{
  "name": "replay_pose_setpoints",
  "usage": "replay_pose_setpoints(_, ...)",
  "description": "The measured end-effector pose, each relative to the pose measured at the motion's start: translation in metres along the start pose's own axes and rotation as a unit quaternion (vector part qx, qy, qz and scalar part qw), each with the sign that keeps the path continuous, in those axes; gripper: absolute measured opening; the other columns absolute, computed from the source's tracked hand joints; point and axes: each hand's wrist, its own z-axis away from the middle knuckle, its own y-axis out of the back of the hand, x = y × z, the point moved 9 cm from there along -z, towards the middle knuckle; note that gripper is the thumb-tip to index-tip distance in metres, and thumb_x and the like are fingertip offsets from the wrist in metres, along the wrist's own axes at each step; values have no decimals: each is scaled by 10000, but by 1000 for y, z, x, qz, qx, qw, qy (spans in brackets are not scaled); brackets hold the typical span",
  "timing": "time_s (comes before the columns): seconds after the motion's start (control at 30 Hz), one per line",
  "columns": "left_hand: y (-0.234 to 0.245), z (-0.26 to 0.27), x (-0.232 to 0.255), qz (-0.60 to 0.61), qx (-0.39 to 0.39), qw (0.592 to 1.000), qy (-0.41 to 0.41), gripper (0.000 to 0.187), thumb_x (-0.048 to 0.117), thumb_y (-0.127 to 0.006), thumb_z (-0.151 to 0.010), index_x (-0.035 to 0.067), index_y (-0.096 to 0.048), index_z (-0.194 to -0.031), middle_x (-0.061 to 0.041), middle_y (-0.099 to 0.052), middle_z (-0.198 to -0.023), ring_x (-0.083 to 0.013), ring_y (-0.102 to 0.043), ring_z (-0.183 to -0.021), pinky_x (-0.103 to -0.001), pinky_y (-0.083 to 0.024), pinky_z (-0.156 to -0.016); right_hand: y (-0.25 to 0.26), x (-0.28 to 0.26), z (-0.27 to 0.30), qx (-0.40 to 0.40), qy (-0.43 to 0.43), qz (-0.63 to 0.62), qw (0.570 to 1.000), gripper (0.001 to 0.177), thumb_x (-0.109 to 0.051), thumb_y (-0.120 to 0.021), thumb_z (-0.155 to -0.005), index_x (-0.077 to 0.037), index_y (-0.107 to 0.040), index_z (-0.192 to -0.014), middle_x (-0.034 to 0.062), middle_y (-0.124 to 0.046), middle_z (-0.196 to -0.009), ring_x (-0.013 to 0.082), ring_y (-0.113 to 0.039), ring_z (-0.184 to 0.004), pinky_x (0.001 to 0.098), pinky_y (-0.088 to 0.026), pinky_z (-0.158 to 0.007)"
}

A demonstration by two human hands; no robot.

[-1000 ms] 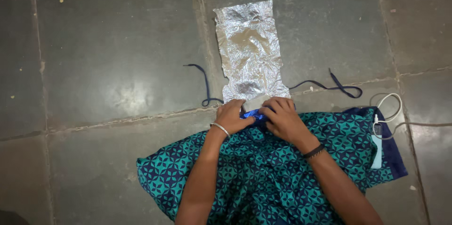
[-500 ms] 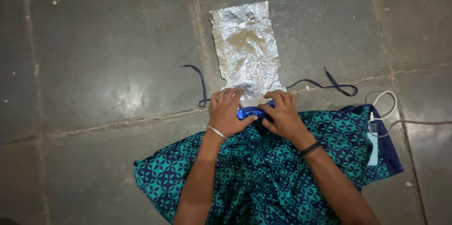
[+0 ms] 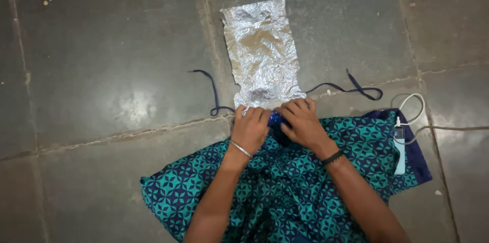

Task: The person wraps a small white rectangular object in a blue and silver foil sheet on the floor. They fold the foil around the object, tie the ends with a blue string, then unwrap it and rewrap it again.

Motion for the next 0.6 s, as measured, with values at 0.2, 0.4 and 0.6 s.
replay_pose_setpoints(0.2, 0, 0, -8, 16, 15, 1000, 19, 494, 160, -765, -812, 74, -623, -1277, -69, -682, -1111, -238, -624, -1083, -521, -353, -1044, 2, 8, -2, 5, -29, -15, 999, 457, -178, -751, -802, -113, -635, -1240, 67, -654, -1162, 271, -565, -1156, 475, -325, -1041)
replay_pose_setpoints(0.4, -6, 2, -12, -20, 36, 999, 30, 430, 130, -701, -867, 60, -605, -1280, -90, -664, -1223, -250, -623, -1137, -532, -340, -1083, 10, 3, -7, 37, -21, -8, 999, 433, -215, -743, -843, -118, -648, -1255, 74, -643, -1223, 293, -547, -1191, 482, -341, -1044)
replay_pose_setpoints(0.6, -5, -3, -16, 6, 26, 998, 60, 430, 154, -679, -893, 47, -587, -1299, -155, -593, -1332, -289, -600, -1171, -536, -334, -1070, 17, 2, -12, 37, -48, 4, 998, 467, -243, -723, -881, -135, -660, -1331, 112, -603, -1220, 332, -507, -1152, 479, -356, -1010)
